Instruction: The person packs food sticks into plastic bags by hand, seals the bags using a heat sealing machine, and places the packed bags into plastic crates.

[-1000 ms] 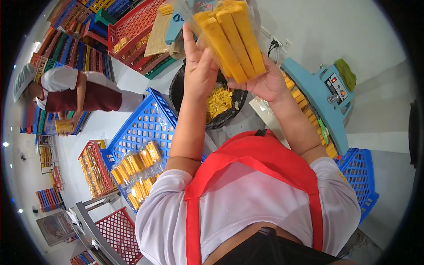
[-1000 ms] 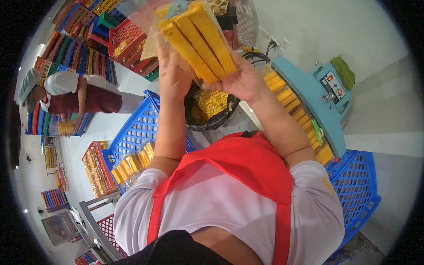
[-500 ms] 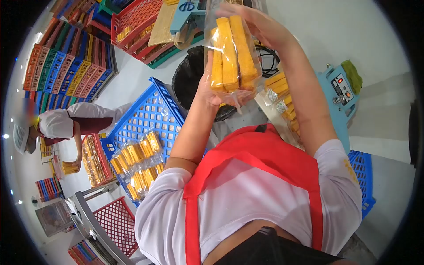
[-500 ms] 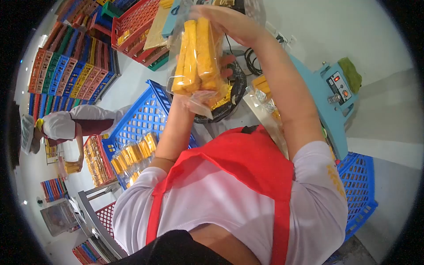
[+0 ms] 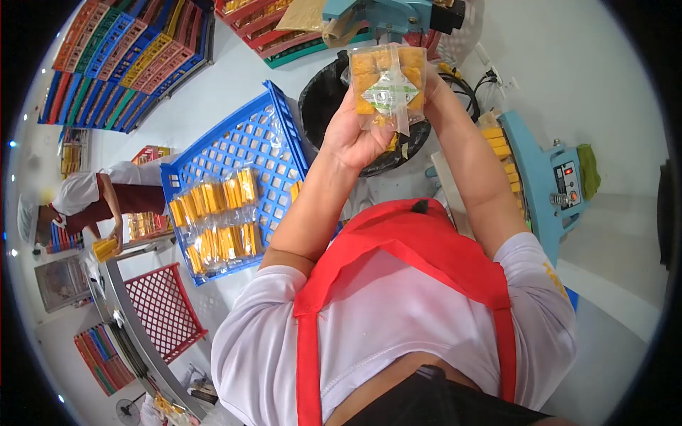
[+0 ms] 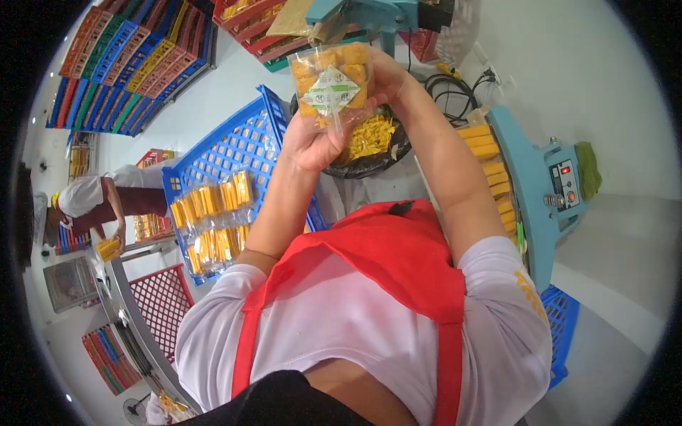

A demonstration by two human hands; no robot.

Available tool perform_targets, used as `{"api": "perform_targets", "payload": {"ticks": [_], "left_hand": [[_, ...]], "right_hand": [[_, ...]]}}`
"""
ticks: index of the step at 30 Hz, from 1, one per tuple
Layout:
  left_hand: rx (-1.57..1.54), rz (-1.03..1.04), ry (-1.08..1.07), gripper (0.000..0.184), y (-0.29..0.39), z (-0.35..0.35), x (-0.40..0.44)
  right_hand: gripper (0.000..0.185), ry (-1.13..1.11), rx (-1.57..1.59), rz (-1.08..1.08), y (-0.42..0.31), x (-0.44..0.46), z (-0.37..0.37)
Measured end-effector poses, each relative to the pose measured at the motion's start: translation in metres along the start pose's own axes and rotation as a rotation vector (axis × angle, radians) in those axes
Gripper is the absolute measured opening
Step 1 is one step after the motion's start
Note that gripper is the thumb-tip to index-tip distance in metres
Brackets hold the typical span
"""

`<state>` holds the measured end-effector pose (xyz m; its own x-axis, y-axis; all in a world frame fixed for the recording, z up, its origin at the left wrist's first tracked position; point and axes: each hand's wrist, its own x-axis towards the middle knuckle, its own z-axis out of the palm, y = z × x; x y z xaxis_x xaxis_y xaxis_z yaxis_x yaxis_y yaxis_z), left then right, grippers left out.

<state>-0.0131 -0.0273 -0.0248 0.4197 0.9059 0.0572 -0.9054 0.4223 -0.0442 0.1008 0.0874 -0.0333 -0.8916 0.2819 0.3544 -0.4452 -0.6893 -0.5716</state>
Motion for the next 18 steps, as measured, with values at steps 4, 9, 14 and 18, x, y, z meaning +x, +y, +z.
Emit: {"api": "perform_targets", "payload": {"ticks": [4,9,14,18], "left_hand": [[-0.010,-0.009,0.084,0.044,-0.002,0.021,-0.014],[-0.074,-0.134,0.039,0.054,0.013,0.006,-0.020],[0.236,-0.142,0.246,0.070,0.010,0.002,-0.037],[1.917,0.495,0.295,0.045,0.025,0.044,-0.056]], "right_hand": [[0.041,0.042,0.115,0.070,-0.001,0.001,0.004],[0.041,0.212,0.196,0.086,0.022,-0.003,-0.012],[0.043,0.365,0.341,-0.130,0.049,-0.008,-0.028],[0.045,0.563,0.374,-0.152,0.055,-0.006,-0.029]]}}
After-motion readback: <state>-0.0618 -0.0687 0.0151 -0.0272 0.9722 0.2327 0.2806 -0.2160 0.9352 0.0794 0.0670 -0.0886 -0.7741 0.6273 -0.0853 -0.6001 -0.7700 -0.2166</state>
